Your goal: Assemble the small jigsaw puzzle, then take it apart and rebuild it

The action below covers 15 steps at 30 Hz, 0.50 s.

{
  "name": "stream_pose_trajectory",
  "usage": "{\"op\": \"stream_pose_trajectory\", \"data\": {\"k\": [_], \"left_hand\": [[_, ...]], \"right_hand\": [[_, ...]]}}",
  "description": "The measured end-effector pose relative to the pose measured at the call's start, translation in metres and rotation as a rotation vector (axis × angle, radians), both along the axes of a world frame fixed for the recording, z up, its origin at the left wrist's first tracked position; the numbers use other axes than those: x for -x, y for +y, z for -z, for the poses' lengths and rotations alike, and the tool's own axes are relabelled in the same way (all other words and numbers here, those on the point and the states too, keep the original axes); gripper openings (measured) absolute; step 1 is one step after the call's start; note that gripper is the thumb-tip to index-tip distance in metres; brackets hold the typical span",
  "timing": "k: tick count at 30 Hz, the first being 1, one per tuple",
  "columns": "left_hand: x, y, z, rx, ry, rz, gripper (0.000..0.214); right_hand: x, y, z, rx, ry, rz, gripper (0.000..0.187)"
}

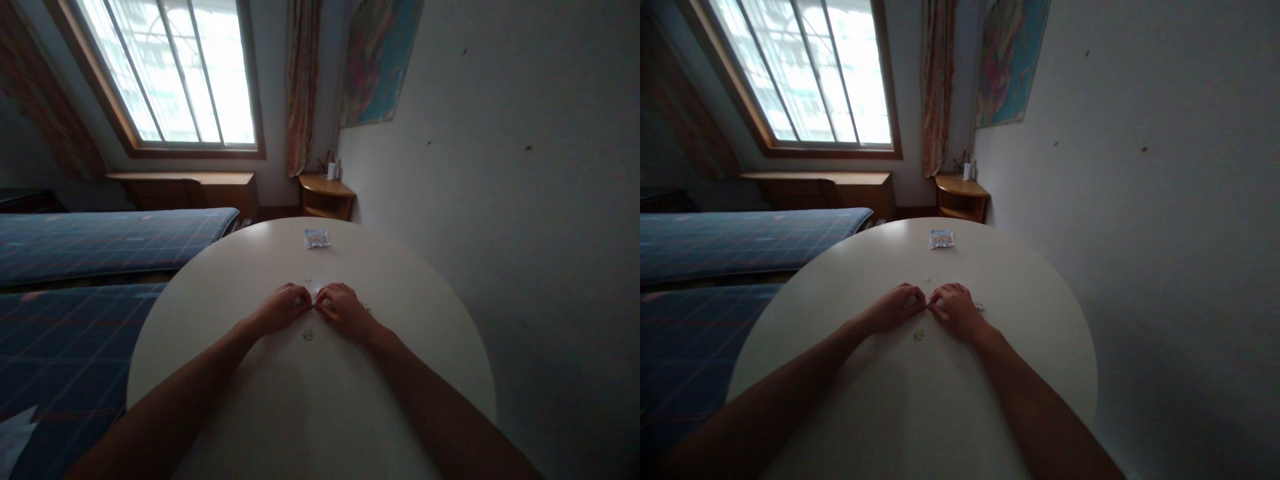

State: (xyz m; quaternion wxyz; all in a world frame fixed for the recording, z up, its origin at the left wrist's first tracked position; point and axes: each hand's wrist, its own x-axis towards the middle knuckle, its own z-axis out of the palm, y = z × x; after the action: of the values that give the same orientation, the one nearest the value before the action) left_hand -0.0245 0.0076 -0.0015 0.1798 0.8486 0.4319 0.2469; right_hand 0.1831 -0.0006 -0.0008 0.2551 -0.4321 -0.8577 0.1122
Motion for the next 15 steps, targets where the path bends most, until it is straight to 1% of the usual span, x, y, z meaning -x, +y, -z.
{"op": "stream_pose_trajectory", "data": {"k": [4, 7, 11, 12, 13, 15], "left_hand": [[-0.003, -0.004, -0.005, -0.040, -0.034, -0.040, 0.011], [-0.004, -0.005, -0.005, -0.074, -0.015, -0.075, 0.011], [0.000, -0.001, -0.006, -0.082, 0.004, -0.131, 0.014], [0.004, 0.001, -0.007, -0.075, 0.002, -0.138, 0.016], [0.008, 0.002, -0.009, -0.066, 0.002, -0.135, 0.018], [0.019, 0.004, -0.012, -0.035, 0.014, -0.137, 0.022]], "right_hand": [[-0.003, 0.002, -0.004, -0.011, 0.042, -0.003, 0.010], [-0.003, 0.002, -0.007, -0.011, 0.081, -0.026, 0.011], [-0.011, 0.001, -0.010, -0.009, 0.034, -0.018, 0.013], [-0.015, 0.001, -0.009, 0.000, 0.002, 0.001, 0.020], [-0.020, 0.002, -0.008, 0.014, -0.035, 0.020, 0.034], [-0.030, 0.003, -0.003, 0.065, -0.108, 0.060, 0.072]]}}
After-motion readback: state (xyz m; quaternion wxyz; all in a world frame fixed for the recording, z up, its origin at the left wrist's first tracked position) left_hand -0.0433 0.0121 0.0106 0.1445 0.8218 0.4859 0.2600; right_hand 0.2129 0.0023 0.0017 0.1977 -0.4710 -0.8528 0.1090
